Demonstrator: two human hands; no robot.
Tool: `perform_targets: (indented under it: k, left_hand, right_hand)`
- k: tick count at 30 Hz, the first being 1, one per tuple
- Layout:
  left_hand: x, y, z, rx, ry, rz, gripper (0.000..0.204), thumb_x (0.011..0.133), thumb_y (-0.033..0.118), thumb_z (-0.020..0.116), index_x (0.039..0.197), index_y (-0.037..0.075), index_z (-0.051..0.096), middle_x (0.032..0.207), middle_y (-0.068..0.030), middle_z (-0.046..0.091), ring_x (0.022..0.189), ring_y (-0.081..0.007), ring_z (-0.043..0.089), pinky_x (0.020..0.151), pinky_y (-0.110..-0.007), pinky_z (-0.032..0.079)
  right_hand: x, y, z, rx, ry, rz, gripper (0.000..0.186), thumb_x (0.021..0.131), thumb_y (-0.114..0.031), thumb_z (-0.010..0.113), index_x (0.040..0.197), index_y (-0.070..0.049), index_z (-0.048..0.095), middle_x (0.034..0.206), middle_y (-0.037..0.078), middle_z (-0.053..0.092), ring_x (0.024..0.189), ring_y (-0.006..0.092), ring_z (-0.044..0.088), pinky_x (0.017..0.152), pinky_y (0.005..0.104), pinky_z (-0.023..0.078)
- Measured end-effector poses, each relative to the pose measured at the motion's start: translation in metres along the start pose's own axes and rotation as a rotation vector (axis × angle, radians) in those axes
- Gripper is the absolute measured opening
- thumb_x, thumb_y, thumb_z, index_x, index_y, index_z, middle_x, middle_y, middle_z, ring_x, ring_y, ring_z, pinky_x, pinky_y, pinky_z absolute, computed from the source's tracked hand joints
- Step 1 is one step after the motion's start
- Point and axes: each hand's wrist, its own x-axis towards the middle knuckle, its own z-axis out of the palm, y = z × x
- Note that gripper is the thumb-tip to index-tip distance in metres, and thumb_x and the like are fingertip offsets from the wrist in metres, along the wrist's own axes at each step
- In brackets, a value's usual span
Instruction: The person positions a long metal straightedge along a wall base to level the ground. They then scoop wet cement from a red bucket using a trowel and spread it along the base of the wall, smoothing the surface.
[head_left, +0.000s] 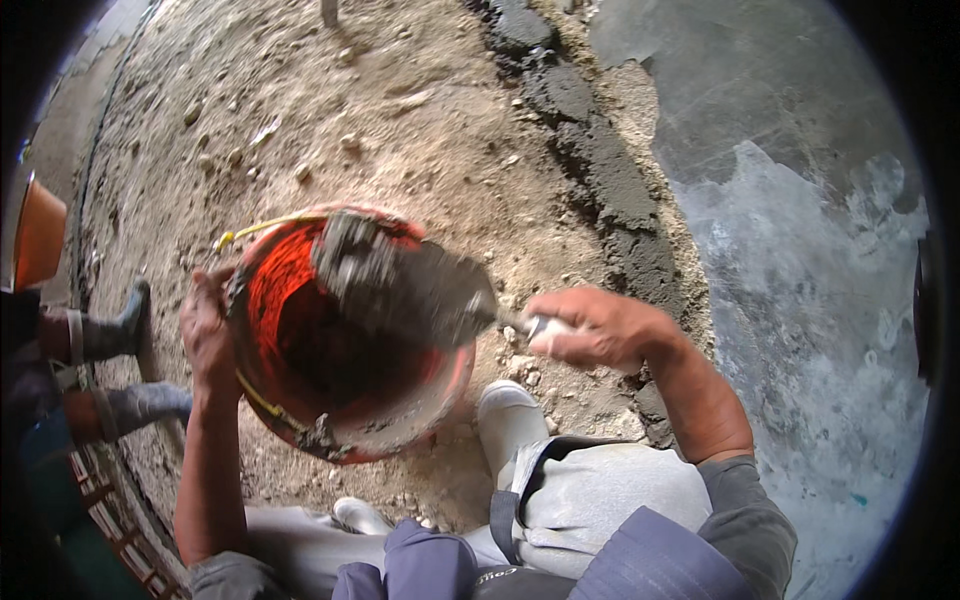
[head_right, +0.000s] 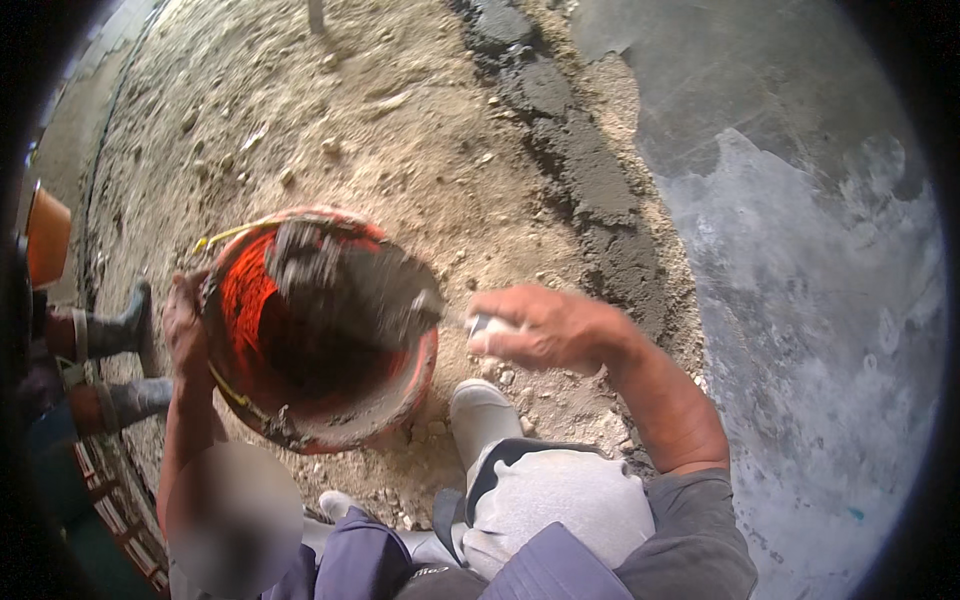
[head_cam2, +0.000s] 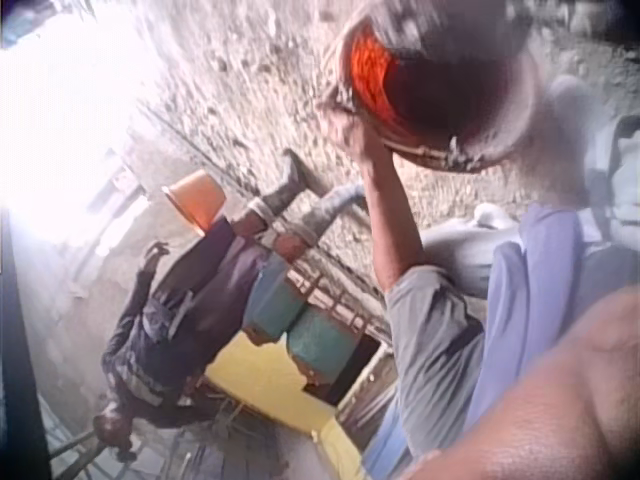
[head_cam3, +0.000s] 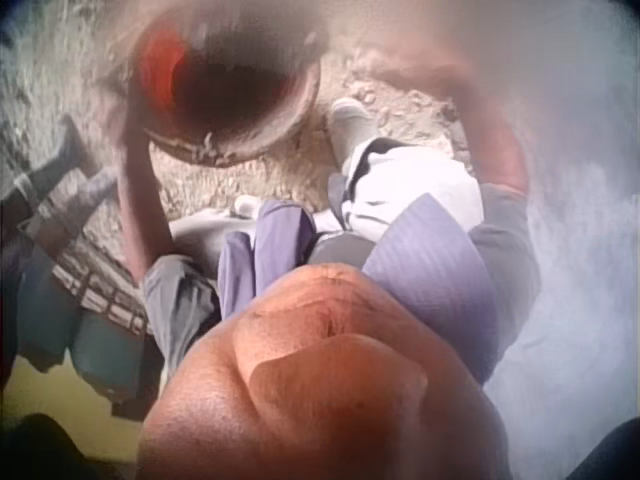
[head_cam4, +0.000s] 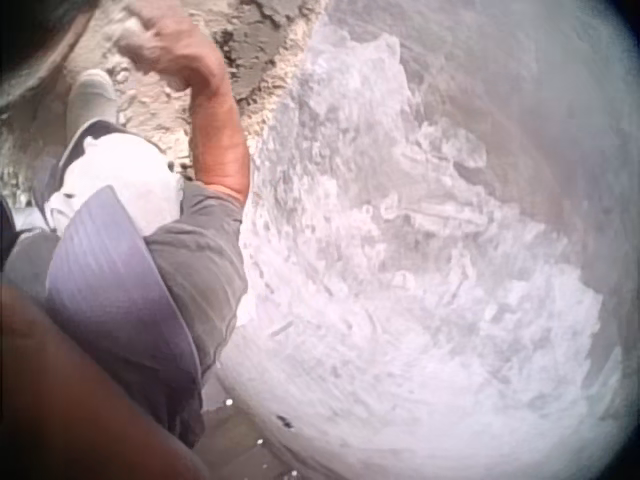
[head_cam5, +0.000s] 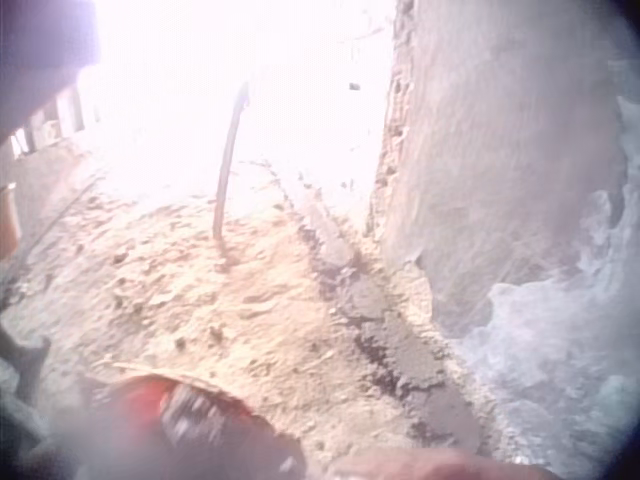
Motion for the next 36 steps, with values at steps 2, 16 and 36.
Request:
perform_targets:
  k: [2,16,36]
  left_hand:
    - [0.003,-0.011,-0.004,-0.165,-0.004,-0.073,0.051,0.101,0.039,0.033,0.104,-0.005,0.059,0.089,-0.0078,0.062,0.082,-0.0138,0.055,0.078,-0.03,0.045]
    - [-0.002,-0.017,-0.011,-0.239,0.056,-0.145,0.047,0.1,0.04,0.039,0.103,-0.003,0.056,0.088,-0.0043,0.06,0.079,-0.0092,0.054,0.074,-0.024,0.045]
    - [-0.002,0.003,-0.01,-0.16,0.017,-0.092,0.05,0.099,0.041,0.04,0.102,-0.005,0.058,0.087,-0.006,0.06,0.077,-0.0112,0.054,0.073,-0.025,0.045]
  right_hand:
    - [-0.011,0.008,-0.029,-0.046,0.249,0.063,0.033,0.093,-0.041,0.047,0.086,-0.009,0.05,0.069,0.002,0.045,0.062,0.0146,0.048,0.055,0.0315,0.046]
    - [0.12,0.056,-0.17,0.157,1.19,0.289,0.039,0.099,-0.031,0.036,0.106,0.006,0.044,0.071,0.01,0.054,0.055,0.0175,0.057,0.044,0.0286,0.051]
    - [0.203,0.049,-0.167,0.814,1.285,0.278,0.035,0.096,-0.024,0.038,0.114,0.004,0.049,0.085,0.014,0.058,0.068,0.0201,0.059,0.06,0.0358,0.053]
